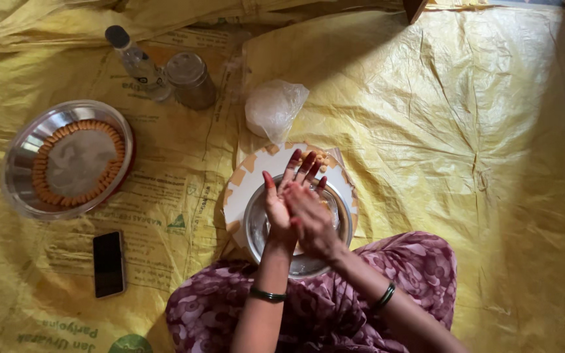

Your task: The person sits on a yellow tarp and repeatedly scoops a dough-like mixture from a plastic bag, rolls it into small balls between their palms, and places them on a plate. Later, they use a wooden grater to process the same mixture.

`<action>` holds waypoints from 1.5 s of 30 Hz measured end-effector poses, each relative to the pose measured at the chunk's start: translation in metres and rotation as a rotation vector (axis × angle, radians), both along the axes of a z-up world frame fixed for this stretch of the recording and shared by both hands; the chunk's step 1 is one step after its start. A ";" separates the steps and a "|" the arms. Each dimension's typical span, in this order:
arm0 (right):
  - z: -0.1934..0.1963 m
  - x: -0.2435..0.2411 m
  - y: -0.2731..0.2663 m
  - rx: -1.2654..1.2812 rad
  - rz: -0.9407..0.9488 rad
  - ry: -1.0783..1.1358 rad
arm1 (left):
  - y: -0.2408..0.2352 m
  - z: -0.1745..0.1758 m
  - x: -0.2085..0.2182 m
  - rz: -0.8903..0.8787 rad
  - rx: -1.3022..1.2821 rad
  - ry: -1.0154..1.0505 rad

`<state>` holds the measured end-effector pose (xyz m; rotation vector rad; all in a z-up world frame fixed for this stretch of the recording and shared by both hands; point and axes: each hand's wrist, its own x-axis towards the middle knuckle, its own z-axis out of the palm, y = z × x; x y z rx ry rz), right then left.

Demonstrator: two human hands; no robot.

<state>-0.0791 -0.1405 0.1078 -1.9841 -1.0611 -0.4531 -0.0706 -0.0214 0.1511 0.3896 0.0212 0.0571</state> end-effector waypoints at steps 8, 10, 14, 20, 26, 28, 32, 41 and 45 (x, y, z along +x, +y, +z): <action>-0.008 0.003 -0.008 -0.088 -0.009 -0.010 | 0.002 -0.004 0.001 0.018 -0.057 -0.006; -0.010 0.003 -0.008 -0.048 -0.002 0.042 | -0.004 -0.007 0.004 -0.003 0.035 -0.007; -0.011 -0.001 -0.009 -0.061 0.017 -0.041 | 0.003 -0.013 0.006 0.001 0.065 -0.045; -0.016 -0.001 -0.008 -0.011 -0.035 0.015 | -0.011 -0.023 0.007 -0.371 -0.975 -0.522; -0.008 -0.005 -0.005 -0.086 -0.008 0.005 | 0.004 -0.017 0.005 0.029 0.065 -0.030; -0.005 -0.004 -0.004 -0.061 -0.026 0.038 | -0.001 -0.016 0.004 0.026 0.049 0.008; 0.001 -0.009 -0.005 -0.022 0.078 0.036 | 0.001 -0.016 0.004 -0.032 0.007 -0.039; -0.007 -0.009 -0.001 -0.015 0.021 0.041 | -0.001 -0.022 0.006 -0.038 0.097 0.071; -0.007 -0.008 0.000 -0.130 0.010 -0.071 | 0.008 -0.022 0.005 0.005 0.057 -0.044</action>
